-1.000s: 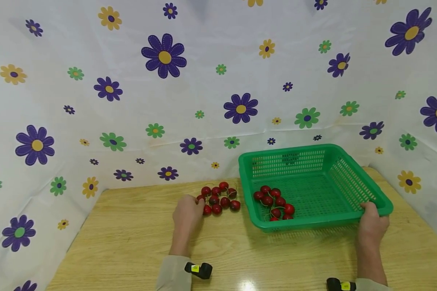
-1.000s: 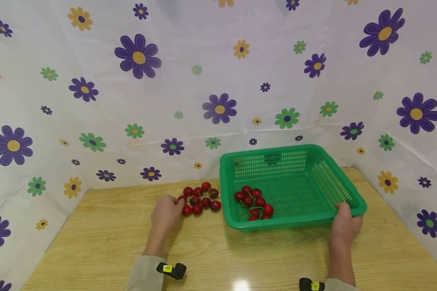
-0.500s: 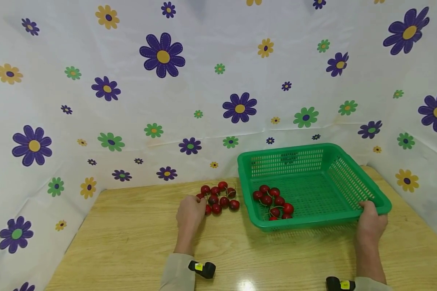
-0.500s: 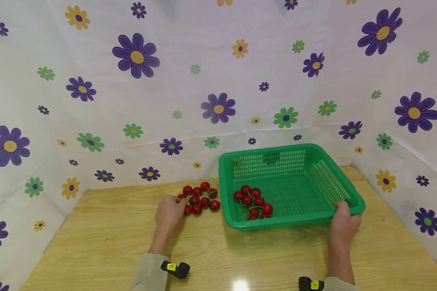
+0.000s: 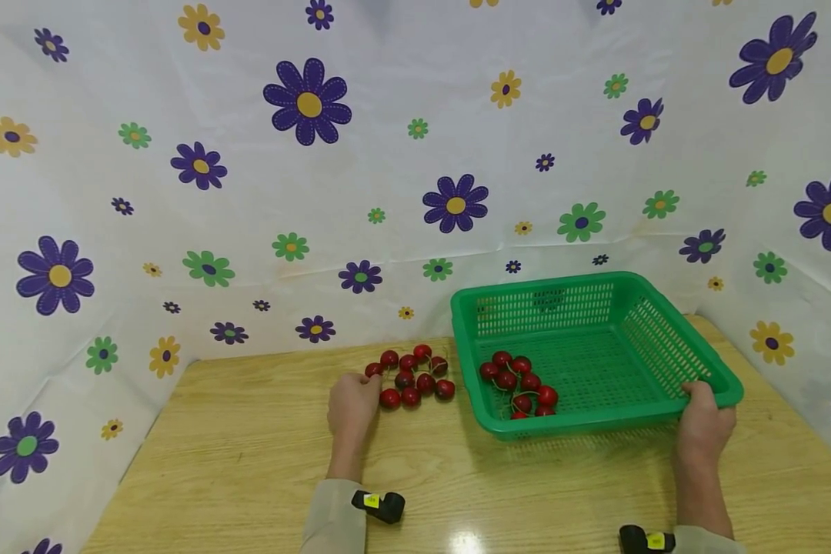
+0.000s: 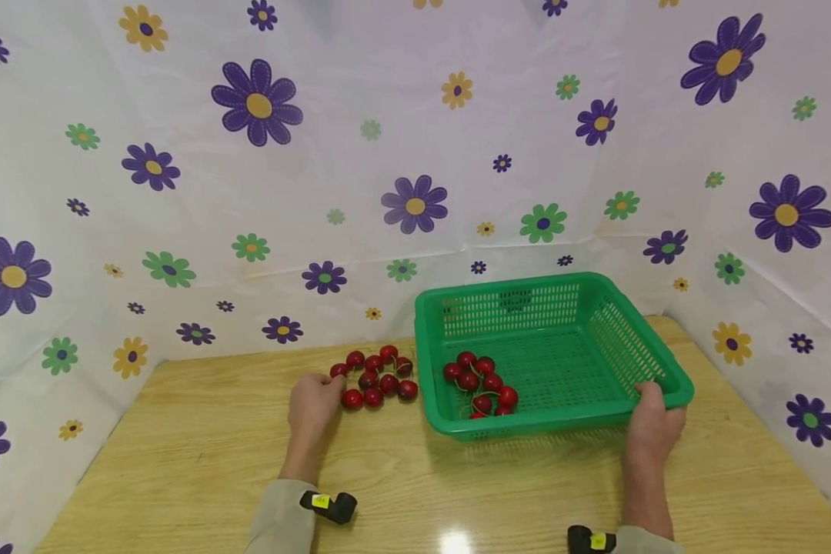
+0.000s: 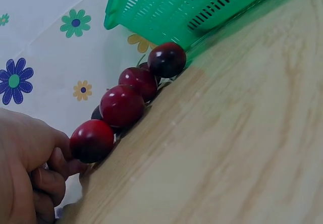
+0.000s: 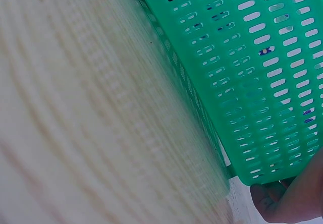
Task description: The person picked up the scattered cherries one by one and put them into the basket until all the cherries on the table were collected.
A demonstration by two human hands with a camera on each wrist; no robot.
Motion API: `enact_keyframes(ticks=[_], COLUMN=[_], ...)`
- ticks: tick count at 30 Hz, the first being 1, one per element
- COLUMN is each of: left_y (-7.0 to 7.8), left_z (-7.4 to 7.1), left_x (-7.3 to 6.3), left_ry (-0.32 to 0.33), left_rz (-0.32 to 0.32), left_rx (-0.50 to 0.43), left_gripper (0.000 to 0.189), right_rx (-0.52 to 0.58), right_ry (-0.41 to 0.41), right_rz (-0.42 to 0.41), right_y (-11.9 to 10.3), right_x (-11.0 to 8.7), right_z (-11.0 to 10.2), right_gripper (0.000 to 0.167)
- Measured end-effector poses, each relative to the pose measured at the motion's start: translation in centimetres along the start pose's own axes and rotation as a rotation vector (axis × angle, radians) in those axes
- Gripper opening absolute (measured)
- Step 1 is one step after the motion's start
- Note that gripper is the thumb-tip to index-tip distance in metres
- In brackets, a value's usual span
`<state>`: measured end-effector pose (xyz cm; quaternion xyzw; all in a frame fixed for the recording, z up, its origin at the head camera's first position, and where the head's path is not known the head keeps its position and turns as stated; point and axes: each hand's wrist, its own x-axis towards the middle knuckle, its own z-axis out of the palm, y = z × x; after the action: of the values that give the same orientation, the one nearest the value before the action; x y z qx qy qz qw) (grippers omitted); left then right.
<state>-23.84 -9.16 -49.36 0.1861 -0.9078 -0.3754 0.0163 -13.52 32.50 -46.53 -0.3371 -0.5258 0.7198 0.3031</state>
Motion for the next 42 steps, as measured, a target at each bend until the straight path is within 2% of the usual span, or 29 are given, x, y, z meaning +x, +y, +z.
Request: enact_keyframes(ticks=[5, 12, 21, 28, 34, 42], left_y=[0.0, 0.1, -0.27, -0.41, -0.47, -0.62], left_z=[-0.2, -0.3, -0.29, -0.34, -0.35, -0.21], left_x=[-0.05, -0.1, 0.06, 0.22, 0.3, 0.35], left_ry=[0.013, -0.007, 0.014, 0.004, -0.005, 0.021], left_rz=[-0.017, -0.038, -0.017, -0.027, -0.005, 0.017], left_rx=[-0.055, -0.078, -0.077, -0.072, -0.074, -0.088], left_gripper=[0.034, 0.027, 0.029, 0.028, 0.027, 0.025], right_rx=[0.01, -0.013, -0.011, -0.01, -0.009, -0.024], right_ry=[-0.003, 0.007, 0.005, -0.002, -0.014, -0.01], right_rz=[-0.002, 0.007, 0.013, 0.024, 0.028, 0.033], right_y=[-0.07, -0.07, -0.09, -0.02, -0.08, -0.08], right_x=[0.03, 0.14, 0.12, 0.15, 0.12, 0.12], right_z=[0.04, -0.2, -0.17, -0.18, -0.24, -0.23], right_gripper=[0.017, 0.016, 0.015, 0.017, 0.018, 0.018])
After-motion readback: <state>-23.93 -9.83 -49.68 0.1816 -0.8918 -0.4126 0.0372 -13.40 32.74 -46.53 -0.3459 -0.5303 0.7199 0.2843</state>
